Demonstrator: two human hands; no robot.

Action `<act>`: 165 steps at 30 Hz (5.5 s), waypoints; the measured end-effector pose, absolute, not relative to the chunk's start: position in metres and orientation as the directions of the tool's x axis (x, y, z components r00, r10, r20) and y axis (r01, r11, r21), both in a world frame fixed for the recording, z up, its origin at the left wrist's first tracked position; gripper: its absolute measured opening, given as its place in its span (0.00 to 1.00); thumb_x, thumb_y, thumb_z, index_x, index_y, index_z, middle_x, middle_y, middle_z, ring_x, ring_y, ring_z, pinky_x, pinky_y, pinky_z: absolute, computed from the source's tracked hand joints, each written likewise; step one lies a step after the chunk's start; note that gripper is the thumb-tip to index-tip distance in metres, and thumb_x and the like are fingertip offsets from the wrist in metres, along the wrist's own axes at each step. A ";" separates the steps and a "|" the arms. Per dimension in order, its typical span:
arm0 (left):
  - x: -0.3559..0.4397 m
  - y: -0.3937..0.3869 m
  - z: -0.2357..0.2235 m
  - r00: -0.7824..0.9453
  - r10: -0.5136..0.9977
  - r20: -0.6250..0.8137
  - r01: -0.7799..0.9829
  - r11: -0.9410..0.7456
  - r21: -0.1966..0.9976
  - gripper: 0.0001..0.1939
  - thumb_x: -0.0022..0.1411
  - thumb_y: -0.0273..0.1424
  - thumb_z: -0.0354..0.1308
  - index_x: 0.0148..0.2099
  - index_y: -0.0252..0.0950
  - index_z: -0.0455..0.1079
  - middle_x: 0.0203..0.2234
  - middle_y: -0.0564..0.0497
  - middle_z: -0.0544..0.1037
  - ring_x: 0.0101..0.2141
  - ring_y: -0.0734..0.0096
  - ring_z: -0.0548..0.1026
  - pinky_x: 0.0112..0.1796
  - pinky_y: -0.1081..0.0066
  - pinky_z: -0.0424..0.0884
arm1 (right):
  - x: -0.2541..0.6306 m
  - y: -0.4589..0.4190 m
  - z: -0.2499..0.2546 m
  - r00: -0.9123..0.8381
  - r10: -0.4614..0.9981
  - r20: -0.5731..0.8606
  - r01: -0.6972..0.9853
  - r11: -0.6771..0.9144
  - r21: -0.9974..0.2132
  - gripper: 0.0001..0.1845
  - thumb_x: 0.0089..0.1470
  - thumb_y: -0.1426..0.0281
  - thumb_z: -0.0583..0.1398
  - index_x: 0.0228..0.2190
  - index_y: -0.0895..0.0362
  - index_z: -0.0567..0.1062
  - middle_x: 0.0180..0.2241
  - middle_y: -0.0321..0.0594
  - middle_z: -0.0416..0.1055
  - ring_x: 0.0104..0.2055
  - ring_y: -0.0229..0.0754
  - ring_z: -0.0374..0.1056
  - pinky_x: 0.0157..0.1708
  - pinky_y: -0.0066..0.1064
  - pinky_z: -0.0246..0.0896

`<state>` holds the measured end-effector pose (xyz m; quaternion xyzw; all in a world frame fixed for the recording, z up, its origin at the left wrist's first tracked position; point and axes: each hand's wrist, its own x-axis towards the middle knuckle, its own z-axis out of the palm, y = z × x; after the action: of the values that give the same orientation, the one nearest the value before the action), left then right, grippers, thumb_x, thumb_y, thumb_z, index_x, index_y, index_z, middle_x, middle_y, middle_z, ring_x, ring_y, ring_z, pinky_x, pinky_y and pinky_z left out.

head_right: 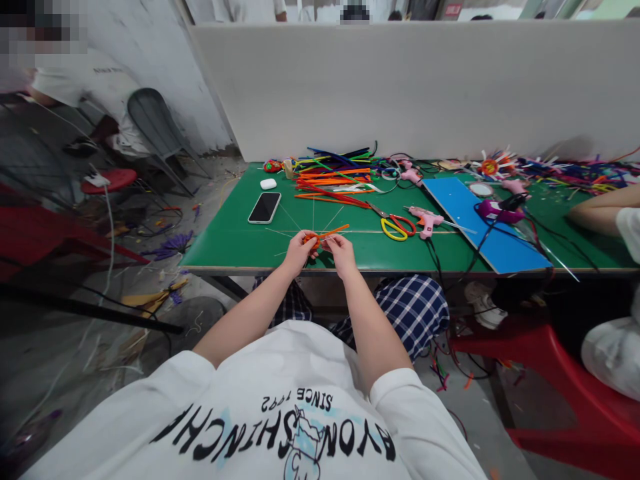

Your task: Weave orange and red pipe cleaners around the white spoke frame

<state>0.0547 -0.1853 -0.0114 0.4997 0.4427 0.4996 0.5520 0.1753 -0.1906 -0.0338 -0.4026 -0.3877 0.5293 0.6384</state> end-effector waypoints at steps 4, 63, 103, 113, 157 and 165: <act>0.054 -0.185 -0.013 0.104 0.995 0.014 -0.113 -0.002 0.994 0.04 0.56 0.26 0.52 0.36 0.34 0.61 0.17 0.58 0.68 0.14 0.80 0.67 0.16 0.79 0.61 | 0.176 -0.191 -0.035 0.110 0.991 0.073 -0.357 0.108 -0.928 0.10 0.38 0.65 0.63 0.24 0.57 0.72 0.25 0.35 0.72 0.30 0.38 0.69 0.37 0.34 0.64; 0.055 -0.185 -0.011 0.106 0.994 0.013 -0.109 -0.001 0.994 0.03 0.56 0.25 0.51 0.36 0.34 0.61 0.18 0.59 0.67 0.13 0.82 0.65 0.16 0.80 0.62 | 0.172 -0.194 -0.033 0.089 0.971 0.220 0.011 0.220 -0.976 0.14 0.42 0.59 0.61 0.28 0.56 0.71 0.28 0.36 0.69 0.30 0.38 0.65 0.32 0.31 0.63; 0.054 -0.185 -0.011 0.114 0.993 0.022 -0.098 -0.011 0.995 0.05 0.56 0.27 0.51 0.37 0.34 0.61 0.20 0.57 0.70 0.14 0.83 0.66 0.16 0.80 0.62 | 0.174 -0.195 -0.037 0.087 0.961 0.263 0.030 0.261 -0.965 0.16 0.42 0.57 0.61 0.30 0.56 0.73 0.28 0.38 0.71 0.31 0.40 0.67 0.33 0.32 0.63; 0.054 -0.186 -0.011 0.127 0.991 0.027 -0.104 -0.014 0.994 0.05 0.56 0.26 0.51 0.37 0.34 0.61 0.19 0.57 0.69 0.14 0.82 0.66 0.16 0.80 0.62 | 0.172 -0.196 -0.034 0.113 0.967 0.227 -0.015 0.231 -0.973 0.15 0.42 0.59 0.61 0.30 0.56 0.73 0.28 0.38 0.71 0.30 0.39 0.66 0.32 0.31 0.63; 0.056 -0.186 -0.021 0.036 0.997 0.067 -0.024 -0.067 0.997 0.07 0.56 0.30 0.52 0.38 0.35 0.63 0.18 0.58 0.67 0.14 0.81 0.66 0.17 0.79 0.61 | 0.164 -0.216 0.076 -0.467 0.878 0.102 0.864 0.429 0.263 0.13 0.55 0.75 0.50 0.34 0.62 0.74 0.35 0.51 0.69 0.43 0.50 0.60 0.33 0.33 0.54; 0.056 -0.185 -0.022 0.053 0.996 0.067 -0.037 -0.065 0.997 0.11 0.55 0.33 0.55 0.39 0.34 0.63 0.15 0.60 0.64 0.13 0.82 0.63 0.16 0.80 0.59 | 0.151 -0.216 0.078 -0.451 0.888 0.084 0.878 0.424 0.223 0.13 0.54 0.74 0.51 0.35 0.61 0.74 0.36 0.51 0.71 0.43 0.50 0.62 0.35 0.35 0.56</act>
<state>0.0560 -0.1850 -0.0221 0.5207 0.4604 0.5114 0.5054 0.1512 -0.2161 0.0776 -0.5234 -0.8436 -0.1177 -0.0230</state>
